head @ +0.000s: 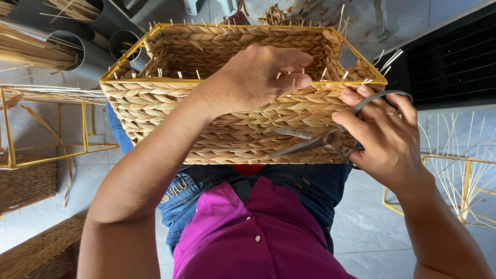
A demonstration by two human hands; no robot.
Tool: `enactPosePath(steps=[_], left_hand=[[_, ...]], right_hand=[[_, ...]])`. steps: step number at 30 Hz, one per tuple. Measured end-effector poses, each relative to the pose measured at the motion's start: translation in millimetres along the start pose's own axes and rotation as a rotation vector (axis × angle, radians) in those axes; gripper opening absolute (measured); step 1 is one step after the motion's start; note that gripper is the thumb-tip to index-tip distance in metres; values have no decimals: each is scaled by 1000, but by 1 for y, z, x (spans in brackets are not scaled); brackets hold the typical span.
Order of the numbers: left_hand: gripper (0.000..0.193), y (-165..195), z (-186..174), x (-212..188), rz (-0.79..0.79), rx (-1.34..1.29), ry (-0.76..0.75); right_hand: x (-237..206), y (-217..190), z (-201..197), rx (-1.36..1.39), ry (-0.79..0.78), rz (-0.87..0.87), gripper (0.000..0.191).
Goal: The person sits on the floor with a woven water-hyacinth basket on their lap and uses scissors to snip off the protruding straw ends sticking out from the basket's rim and walls. They rotate the basket to reach different sides, pulling trimmed pieces free and letting clippings fall to the floor.
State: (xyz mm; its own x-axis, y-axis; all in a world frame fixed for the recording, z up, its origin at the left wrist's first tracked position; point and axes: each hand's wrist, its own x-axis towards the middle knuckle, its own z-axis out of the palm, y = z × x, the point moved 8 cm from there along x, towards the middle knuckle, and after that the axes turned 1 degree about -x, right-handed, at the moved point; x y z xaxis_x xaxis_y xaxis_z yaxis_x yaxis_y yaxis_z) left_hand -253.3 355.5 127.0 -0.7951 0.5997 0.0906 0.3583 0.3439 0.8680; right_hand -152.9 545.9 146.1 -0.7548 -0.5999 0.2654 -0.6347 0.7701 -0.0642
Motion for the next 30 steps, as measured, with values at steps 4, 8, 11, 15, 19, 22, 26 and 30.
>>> enactPosePath(steps=[4,8,11,15,19,22,26,30], left_hand=[[43,-10,7,10,-85,-121,-58],[47,-22,10,14,-137,-141,-94],[52,-21,11,15,-91,-214,-81],[55,-21,10,8,-74,-330,-94],[57,-29,21,-1,-184,-410,-173],[58,-28,26,9,-185,-246,-150],[57,-9,40,40,-44,-154,-86],[57,6,68,68,97,-153,-95]], right_hand=[[10,-3,-5,7,15,-2,53],[23,0,-3,90,51,39,57],[22,-5,-5,86,68,87,56],[14,-10,-12,160,122,43,58],[-12,2,-18,403,257,60,56],[-43,20,-17,582,356,171,57],[-80,48,-14,662,387,355,64],[-94,52,6,696,346,384,61]])
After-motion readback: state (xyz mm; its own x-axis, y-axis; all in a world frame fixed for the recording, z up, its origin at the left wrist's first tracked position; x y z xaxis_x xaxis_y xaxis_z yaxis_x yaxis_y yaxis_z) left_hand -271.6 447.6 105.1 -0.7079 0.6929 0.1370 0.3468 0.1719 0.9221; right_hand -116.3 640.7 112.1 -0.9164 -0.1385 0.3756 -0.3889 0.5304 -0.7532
